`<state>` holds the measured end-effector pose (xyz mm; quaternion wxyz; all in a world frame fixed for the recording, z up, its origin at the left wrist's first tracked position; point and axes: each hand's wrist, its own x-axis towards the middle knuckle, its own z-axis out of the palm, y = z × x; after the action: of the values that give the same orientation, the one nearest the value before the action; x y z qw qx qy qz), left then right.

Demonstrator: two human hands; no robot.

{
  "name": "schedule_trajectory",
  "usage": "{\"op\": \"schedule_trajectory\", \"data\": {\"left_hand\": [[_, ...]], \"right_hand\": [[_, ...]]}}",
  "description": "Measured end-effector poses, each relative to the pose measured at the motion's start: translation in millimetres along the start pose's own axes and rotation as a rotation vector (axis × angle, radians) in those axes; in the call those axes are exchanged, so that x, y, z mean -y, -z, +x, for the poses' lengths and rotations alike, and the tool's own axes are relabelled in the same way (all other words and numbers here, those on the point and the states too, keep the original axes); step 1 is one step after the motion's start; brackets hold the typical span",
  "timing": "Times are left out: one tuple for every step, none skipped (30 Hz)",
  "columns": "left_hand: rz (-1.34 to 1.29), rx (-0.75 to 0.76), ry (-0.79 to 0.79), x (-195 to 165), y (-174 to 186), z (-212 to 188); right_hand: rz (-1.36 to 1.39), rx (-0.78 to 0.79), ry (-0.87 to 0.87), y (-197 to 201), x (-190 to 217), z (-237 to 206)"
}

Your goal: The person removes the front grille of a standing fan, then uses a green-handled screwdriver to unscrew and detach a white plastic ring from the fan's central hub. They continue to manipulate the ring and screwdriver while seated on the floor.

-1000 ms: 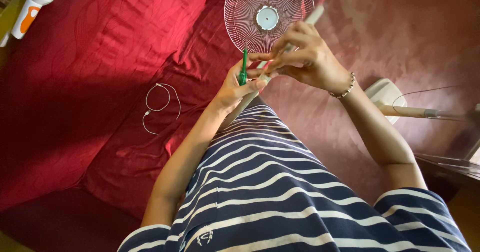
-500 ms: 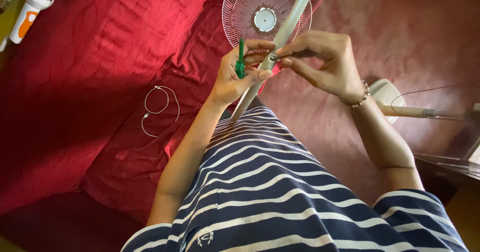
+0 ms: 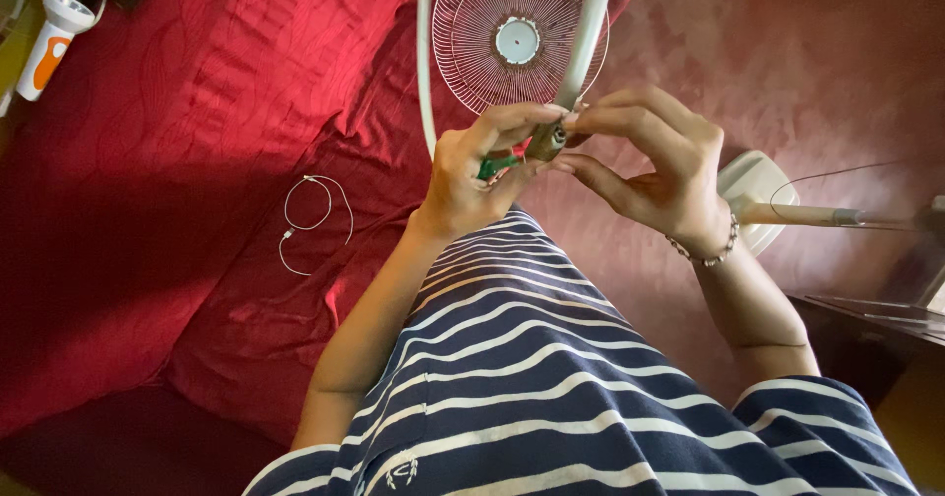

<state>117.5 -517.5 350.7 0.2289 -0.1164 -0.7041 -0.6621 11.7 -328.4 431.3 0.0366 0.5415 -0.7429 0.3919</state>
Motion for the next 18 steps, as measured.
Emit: {"op": "schedule_trajectory", "data": {"left_hand": [[0.053, 0.003, -0.039, -2, 1, 1], [0.106, 0.006, -0.079, -4, 2, 3], [0.122, 0.005, -0.105, -6, 2, 4], [0.139, 0.004, -0.131, -8, 2, 4], [0.157, 0.002, -0.158, -10, 2, 5], [0.194, -0.005, -0.185, -12, 2, 5], [0.231, -0.011, -0.214, -13, 2, 6], [0.268, -0.018, -0.241, -13, 2, 6], [0.291, -0.012, -0.253, -14, 3, 6], [0.315, -0.006, -0.266, -14, 4, 6], [0.339, -0.001, -0.282, -14, 6, 6], [0.356, 0.003, -0.276, -13, 7, 5], [0.371, 0.009, -0.268, -13, 8, 4], [0.385, 0.014, -0.26, -13, 8, 3], [0.381, 0.007, -0.254, -13, 7, 2], [0.376, 0.0, -0.247, -13, 6, 0], [0.371, -0.008, -0.239, -13, 4, -2], [0.381, -0.012, -0.244, -13, 3, -3]], "right_hand": [[-0.039, -0.013, 0.015, -1, 0, -2], [-0.078, -0.025, 0.029, -2, 0, -3], [-0.078, -0.025, 0.026, -2, 0, -5], [-0.077, -0.023, 0.024, -2, 1, -6], [-0.075, -0.022, 0.022, -1, 2, -8], [-0.108, -0.028, 0.018, -2, 4, -9], [-0.141, -0.034, 0.016, -2, 7, -11], [-0.174, -0.04, 0.012, -3, 9, -12], [-0.232, -0.045, 0.032, -4, 12, -13], [-0.291, -0.051, 0.053, -6, 15, -14], [-0.35, -0.059, 0.076, -8, 17, -13], [-0.346, -0.057, 0.057, -10, 18, -13], [-0.342, -0.054, 0.034, -11, 20, -13], [-0.338, -0.051, 0.012, -13, 22, -13], [-0.327, -0.053, -0.012, -15, 24, -13], [-0.315, -0.055, -0.036, -16, 26, -14], [-0.303, -0.056, -0.06, -17, 28, -15], [-0.273, -0.06, -0.069, -17, 29, -16]]}}
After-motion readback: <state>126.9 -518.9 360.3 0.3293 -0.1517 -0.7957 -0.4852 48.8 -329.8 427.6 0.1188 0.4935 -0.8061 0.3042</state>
